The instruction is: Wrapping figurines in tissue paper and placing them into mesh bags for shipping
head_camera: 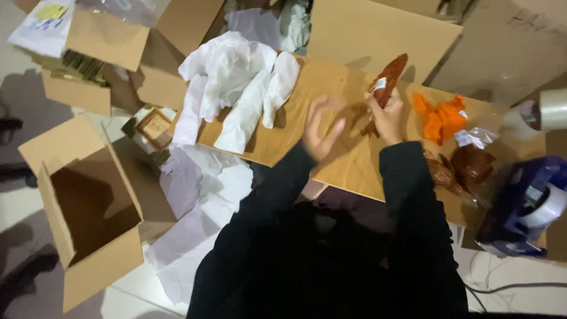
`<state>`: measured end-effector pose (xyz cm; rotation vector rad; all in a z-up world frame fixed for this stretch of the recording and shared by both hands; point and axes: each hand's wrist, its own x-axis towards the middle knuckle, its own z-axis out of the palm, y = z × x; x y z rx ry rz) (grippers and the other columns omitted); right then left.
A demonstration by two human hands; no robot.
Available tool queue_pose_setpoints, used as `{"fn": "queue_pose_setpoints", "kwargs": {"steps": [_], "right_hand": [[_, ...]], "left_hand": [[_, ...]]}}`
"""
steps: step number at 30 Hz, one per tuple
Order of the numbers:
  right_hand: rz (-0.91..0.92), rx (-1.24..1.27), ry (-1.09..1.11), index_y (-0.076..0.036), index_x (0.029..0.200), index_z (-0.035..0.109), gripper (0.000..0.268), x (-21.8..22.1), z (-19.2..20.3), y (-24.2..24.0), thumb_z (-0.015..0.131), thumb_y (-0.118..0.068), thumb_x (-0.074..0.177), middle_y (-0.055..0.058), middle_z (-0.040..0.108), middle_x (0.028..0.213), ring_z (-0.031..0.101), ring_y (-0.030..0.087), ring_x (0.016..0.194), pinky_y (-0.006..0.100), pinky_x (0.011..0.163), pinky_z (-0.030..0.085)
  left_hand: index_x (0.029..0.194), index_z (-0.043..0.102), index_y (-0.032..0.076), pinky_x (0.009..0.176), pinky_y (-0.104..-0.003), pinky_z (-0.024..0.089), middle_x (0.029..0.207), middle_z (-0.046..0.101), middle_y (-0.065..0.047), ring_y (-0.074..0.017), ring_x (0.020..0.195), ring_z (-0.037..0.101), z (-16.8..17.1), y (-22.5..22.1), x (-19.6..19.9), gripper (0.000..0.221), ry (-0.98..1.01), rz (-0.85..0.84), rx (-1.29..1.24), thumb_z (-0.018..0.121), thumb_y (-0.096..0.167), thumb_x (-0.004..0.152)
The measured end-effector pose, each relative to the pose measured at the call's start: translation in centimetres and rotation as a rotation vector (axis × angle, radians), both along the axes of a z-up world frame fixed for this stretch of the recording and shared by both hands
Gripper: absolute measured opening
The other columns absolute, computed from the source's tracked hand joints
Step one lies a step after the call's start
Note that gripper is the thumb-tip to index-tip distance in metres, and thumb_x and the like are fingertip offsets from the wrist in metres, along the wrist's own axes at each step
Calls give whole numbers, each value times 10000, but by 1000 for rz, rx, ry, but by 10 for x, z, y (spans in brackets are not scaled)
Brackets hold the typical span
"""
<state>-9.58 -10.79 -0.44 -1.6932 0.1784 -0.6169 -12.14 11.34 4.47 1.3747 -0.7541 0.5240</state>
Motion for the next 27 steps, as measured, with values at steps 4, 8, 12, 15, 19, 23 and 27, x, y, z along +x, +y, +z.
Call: {"fn": "queue_pose_setpoints", "kwargs": {"steps": [4,8,12,15,19,23,27], "right_hand": [[77,108,27,-175,1117,567,317,10,-25,-12,823,-214,933,-13,634,853,549,62,568,219,493,441],[11,-78,123,-173,1176,577,312,-1,-13,-7,834,-229,1007,-15,649,910,588,55,647,218,534,506],[51,-150,105,-124,1301,549,321,2,-36,-31,819,-147,1129,36,659,1009,622,96,746,255,610,529],[166,-275,107,-48,1456,499,302,-25,9,-1,689,-162,1250,92,628,1145,565,134,799,273,681,482],[113,-407,241,-88,1327,559,193,-21,-2,-14,689,-227,1356,50,652,977,615,126,774,263,681,491],[16,38,545,-334,1217,602,267,-24,10,13,597,-585,1125,-151,549,885,557,-7,723,201,610,475],[13,320,377,-302,901,493,332,-28,11,32,632,-499,1130,-136,454,933,491,16,802,199,712,401]], "left_hand": [[1169,616,64,1076,-446,447,1212,572,-162,-342,1162,579,-60,72,-58,252,50,49,41,629,234,984],[1119,639,32,953,-424,487,1153,598,-181,-339,1080,585,-111,151,-87,206,49,293,219,636,193,991],[1225,567,51,1012,-423,408,1153,543,-162,-339,1135,528,-176,223,-104,337,335,546,524,544,324,1027],[1238,550,82,909,-518,427,1236,500,-175,-386,1106,517,-248,267,-107,357,445,731,781,591,310,966],[1240,578,41,883,-516,450,1225,515,-195,-392,1073,524,-307,305,-97,427,448,917,821,676,293,909],[1414,469,9,1002,-525,396,1348,482,-267,-447,1146,477,-345,331,-84,712,537,1068,967,695,392,858],[1510,290,18,813,-439,481,847,618,-154,-339,801,597,-281,325,-54,808,596,859,675,776,233,901]]}}
